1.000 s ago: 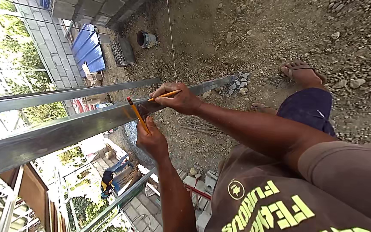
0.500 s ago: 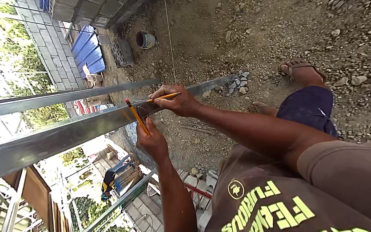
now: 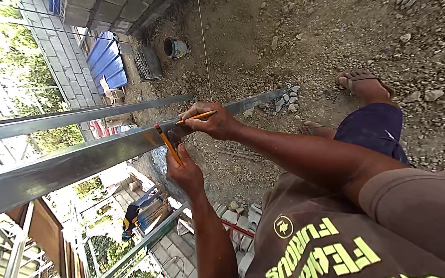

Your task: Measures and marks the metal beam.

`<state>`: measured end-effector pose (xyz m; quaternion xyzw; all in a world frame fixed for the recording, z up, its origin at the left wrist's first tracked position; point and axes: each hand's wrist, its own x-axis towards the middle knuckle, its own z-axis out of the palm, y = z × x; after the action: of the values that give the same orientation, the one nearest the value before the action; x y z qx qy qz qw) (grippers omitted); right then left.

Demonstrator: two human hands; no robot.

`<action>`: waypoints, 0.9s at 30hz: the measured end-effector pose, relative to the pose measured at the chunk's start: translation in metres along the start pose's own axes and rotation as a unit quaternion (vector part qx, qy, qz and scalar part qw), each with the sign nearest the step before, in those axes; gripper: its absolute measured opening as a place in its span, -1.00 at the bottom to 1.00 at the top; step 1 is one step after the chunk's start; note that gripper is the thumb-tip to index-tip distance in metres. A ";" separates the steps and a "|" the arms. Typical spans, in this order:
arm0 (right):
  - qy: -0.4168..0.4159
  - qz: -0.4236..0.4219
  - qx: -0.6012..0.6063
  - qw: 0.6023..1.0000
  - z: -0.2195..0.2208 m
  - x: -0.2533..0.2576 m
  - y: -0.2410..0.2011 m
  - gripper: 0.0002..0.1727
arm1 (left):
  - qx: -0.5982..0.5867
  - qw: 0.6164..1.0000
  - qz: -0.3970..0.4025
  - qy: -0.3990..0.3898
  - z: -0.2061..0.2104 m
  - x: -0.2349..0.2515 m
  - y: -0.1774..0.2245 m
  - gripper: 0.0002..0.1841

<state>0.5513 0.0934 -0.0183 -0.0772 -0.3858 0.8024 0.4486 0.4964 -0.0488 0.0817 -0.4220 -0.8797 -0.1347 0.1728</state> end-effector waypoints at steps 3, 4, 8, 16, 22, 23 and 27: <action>0.003 0.007 -0.010 1.000 0.000 0.000 -0.001 -0.84 | -0.014 1.000 0.000 0.007 -0.008 -0.008 0.001 -0.64; 0.006 0.009 -0.012 1.000 0.000 0.000 -0.002 -0.83 | -0.016 1.000 -0.001 0.011 -0.012 -0.010 0.001 -0.65; 0.003 -0.001 -0.011 1.000 0.001 -0.001 0.001 -0.83 | -0.052 0.998 0.002 0.022 -0.031 -0.018 0.001 -0.70; 0.013 0.007 -0.021 1.000 0.002 -0.002 -0.001 -0.83 | -0.180 0.983 -0.007 0.040 -0.064 -0.030 -0.007 -0.76; -0.010 0.009 -0.013 1.000 -0.003 0.002 -0.003 -0.83 | -0.231 0.972 0.002 0.043 -0.073 -0.036 -0.020 -0.78; -0.024 0.012 -0.018 0.999 -0.005 0.003 -0.004 -0.82 | -0.242 0.969 0.005 0.039 -0.074 -0.038 -0.023 -0.77; 0.021 0.026 -0.011 0.999 -0.020 0.012 -0.019 -0.82 | -0.292 0.956 -0.008 0.034 -0.064 -0.047 -0.035 -0.71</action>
<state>0.5661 0.1194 -0.0163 -0.1092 -0.3828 0.8076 0.4352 0.5081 -0.1273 0.1173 -0.4419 -0.7992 -0.4014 0.0703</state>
